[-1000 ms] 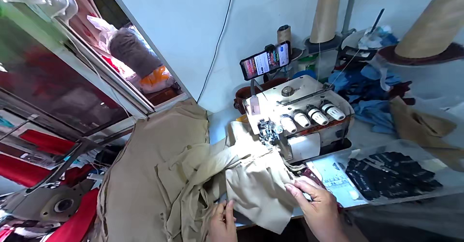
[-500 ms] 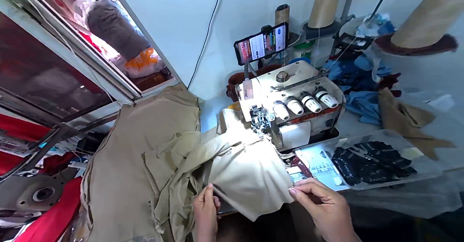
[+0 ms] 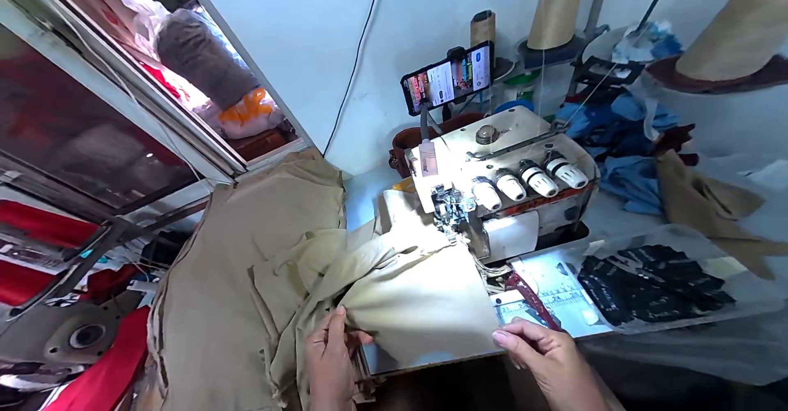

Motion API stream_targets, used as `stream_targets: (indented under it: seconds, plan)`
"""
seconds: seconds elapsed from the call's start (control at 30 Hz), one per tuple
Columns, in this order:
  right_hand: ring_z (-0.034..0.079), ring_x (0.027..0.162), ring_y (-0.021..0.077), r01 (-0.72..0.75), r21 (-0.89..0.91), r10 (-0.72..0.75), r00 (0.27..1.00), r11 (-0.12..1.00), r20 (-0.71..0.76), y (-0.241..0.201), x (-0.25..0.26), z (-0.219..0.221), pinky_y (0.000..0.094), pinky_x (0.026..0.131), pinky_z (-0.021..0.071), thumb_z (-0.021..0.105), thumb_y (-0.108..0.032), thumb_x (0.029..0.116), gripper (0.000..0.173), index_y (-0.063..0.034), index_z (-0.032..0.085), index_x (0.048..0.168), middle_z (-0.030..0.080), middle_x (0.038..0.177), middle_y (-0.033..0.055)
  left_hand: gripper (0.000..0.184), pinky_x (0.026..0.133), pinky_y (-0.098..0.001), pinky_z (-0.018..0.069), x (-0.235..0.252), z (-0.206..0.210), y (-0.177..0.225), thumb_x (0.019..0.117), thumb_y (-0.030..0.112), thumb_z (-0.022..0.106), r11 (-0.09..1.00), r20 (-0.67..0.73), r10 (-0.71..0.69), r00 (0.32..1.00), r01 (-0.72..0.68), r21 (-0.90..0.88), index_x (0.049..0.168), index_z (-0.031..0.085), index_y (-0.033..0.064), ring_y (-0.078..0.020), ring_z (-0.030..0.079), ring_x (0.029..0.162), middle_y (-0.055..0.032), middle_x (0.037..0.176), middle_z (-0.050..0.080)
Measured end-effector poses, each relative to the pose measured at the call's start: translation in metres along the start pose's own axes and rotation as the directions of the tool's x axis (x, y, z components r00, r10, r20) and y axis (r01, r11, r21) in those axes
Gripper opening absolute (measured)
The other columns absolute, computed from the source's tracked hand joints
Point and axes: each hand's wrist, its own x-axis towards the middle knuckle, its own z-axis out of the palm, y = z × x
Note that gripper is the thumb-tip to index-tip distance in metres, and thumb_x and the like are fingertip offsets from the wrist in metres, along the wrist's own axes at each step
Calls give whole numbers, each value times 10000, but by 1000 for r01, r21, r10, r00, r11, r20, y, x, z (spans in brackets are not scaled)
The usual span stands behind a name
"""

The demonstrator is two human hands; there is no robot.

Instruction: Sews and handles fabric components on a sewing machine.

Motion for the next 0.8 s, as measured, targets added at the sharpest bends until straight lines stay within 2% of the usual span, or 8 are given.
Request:
stream_targets:
  seconds: [0.1, 0.17, 0.23, 0.3, 0.4, 0.57, 0.67, 0.8]
  plan:
    - [558, 583, -30, 76, -3, -76, 997, 997, -20, -3, 4, 7, 142, 539, 472, 693, -106, 906, 78, -87, 748, 854, 662, 728, -84, 207, 708, -287, 644, -6, 22, 2, 998, 23, 494, 936, -51, 308, 950, -293, 193, 1137, 599, -90, -107, 736, 766, -74, 892, 717]
    - [570, 582, -26, 106, 10, -105, 993, 994, -56, -9, 15, 17, 145, 542, 481, 689, -115, 909, 80, -95, 751, 862, 679, 730, -81, 627, 983, -358, 551, -21, 50, -1, 953, 130, 617, 847, 135, 432, 892, -452, 278, 1432, 341, -167, -220, 634, 1191, -280, 1342, 555]
    - [566, 577, -22, 137, 17, -134, 987, 990, -88, -17, 31, 28, 148, 539, 477, 680, -129, 912, 90, -105, 744, 854, 678, 727, -81, 686, 1108, -441, 444, -28, 80, -10, 926, 299, 712, 755, 284, 493, 822, -567, 329, 1404, 477, -134, -375, 476, 1381, -385, 1478, 410]
    - [554, 555, -4, 133, 1, -132, 983, 991, -128, -23, 50, 38, 164, 521, 462, 668, -138, 909, 110, -110, 732, 824, 662, 696, -71, 489, 1091, -462, 466, -18, 101, -16, 927, 398, 694, 694, 341, 497, 798, -602, 396, 1237, 715, 20, -397, 520, 1335, -325, 1402, 529]
    - [485, 498, 23, 5, 21, -1, 982, 1000, -188, -31, 77, 50, 191, 484, 401, 673, -102, 913, 243, -122, 604, 680, 555, 598, -59, 333, 1028, -406, 513, 6, 111, -13, 873, 297, 777, 771, 363, 380, 851, -508, 384, 1098, 769, 51, -247, 631, 1192, -153, 1217, 689]
    - [399, 467, 55, -76, -1, 74, 973, 997, -218, -27, 94, 56, 226, 479, 342, 642, -136, 963, 384, -142, 501, 606, 431, 538, -48, 451, 1054, -368, 489, 31, 115, -9, 803, 258, 856, 905, 347, 176, 921, -290, 312, 1186, 735, 54, -166, 581, 1250, -132, 1383, 597]
    - [396, 454, 51, -72, 8, 73, 978, 997, -198, -24, 94, 56, 217, 466, 340, 605, -123, 978, 387, -148, 481, 612, 416, 528, -51, 640, 1039, -348, 500, 37, 113, -8, 795, 215, 872, 926, 354, 123, 927, -235, 295, 1358, 624, 39, -157, 592, 1239, -128, 1410, 586]
    - [386, 458, 45, -73, -16, 68, 977, 997, -200, -24, 95, 57, 222, 473, 333, 584, -105, 966, 386, -158, 463, 603, 400, 527, -61, 647, 1075, -348, 468, 49, 115, -8, 768, 142, 886, 933, 354, 99, 930, -210, 292, 1344, 622, 11, -170, 542, 1309, -145, 1499, 509]
